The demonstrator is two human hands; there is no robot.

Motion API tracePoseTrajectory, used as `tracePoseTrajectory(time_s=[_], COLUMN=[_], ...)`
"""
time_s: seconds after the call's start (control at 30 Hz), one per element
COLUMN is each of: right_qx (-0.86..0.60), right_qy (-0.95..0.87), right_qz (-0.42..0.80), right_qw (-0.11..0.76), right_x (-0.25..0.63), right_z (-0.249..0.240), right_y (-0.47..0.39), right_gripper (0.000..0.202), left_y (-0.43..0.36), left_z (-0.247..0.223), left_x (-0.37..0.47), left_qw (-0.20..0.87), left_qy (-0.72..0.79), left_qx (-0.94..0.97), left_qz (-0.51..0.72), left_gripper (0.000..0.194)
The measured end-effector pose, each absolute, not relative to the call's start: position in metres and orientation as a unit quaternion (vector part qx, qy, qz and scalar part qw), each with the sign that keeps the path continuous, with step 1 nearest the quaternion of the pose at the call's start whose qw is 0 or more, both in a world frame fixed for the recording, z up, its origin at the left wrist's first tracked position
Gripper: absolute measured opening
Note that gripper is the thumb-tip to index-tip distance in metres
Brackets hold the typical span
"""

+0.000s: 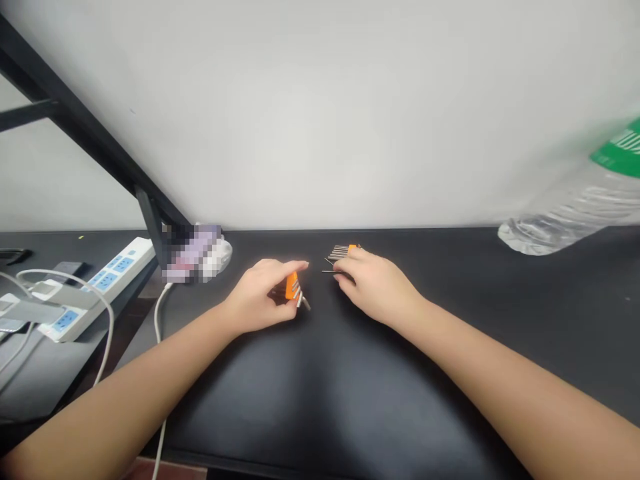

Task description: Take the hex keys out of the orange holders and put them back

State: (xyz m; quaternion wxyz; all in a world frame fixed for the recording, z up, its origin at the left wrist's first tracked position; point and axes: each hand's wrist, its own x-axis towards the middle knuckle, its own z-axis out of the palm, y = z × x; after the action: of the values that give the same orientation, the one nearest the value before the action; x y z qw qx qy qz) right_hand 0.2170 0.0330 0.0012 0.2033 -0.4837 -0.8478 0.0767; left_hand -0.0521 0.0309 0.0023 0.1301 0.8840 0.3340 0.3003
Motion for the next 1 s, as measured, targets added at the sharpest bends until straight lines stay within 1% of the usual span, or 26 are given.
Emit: tracePoseTrajectory(time_s=[0.07,0.17,0.3,0.37,0.47,0.63,0.73,0.83,1.0], right_qx=[-0.484,-0.486,-0.504,-0.506,-0.496,-0.441,-0.425,-0.415,-0.401], right_qy=[-0.86,-0.868,-0.863,-0.862,-0.86,-0.825,-0.802,-0.804,-0.818], right_qz=[0.044,0.029,0.029,0.037,0.101,0.278,0.314,0.309,0.296], right_qw=[0.154,0.1,0.027,0.016,0.066,0.217,0.279,0.295,0.288], right_x=[0.223,0.221,0.211,0.206,0.2,0.193,0.19,0.19,0.19], right_z=[-0.005,-0.006,0.004,0.01,0.018,0.031,0.034,0.032,0.032], right_y=[0.039,0.038,0.027,0.021,0.015,0.008,0.004,0.002,0.004], right_gripper=[0.021,0.022,0.014,0.011,0.008,0.01,0.012,0.011,0.011], left_y=[0.03,0.03,0.031,0.032,0.033,0.03,0.029,0.028,0.029], left_z=[0.004,0.005,0.003,0.002,0.002,0.002,0.001,0.0,0.0], left_x=[-0.052,-0.052,-0.053,-0.053,-0.053,-0.051,-0.049,-0.049,-0.049], left_qw=[0.143,0.167,0.206,0.215,0.213,0.208,0.201,0.198,0.189], left_qy=[0.325,0.319,0.321,0.321,0.32,0.316,0.306,0.298,0.29], left_qx=[0.884,0.877,0.861,0.858,0.863,0.869,0.874,0.875,0.884], left_qz=[0.305,0.318,0.337,0.339,0.328,0.319,0.32,0.326,0.314], left_gripper=[0.059,0.063,0.07,0.071,0.07,0.066,0.06,0.058,0.056])
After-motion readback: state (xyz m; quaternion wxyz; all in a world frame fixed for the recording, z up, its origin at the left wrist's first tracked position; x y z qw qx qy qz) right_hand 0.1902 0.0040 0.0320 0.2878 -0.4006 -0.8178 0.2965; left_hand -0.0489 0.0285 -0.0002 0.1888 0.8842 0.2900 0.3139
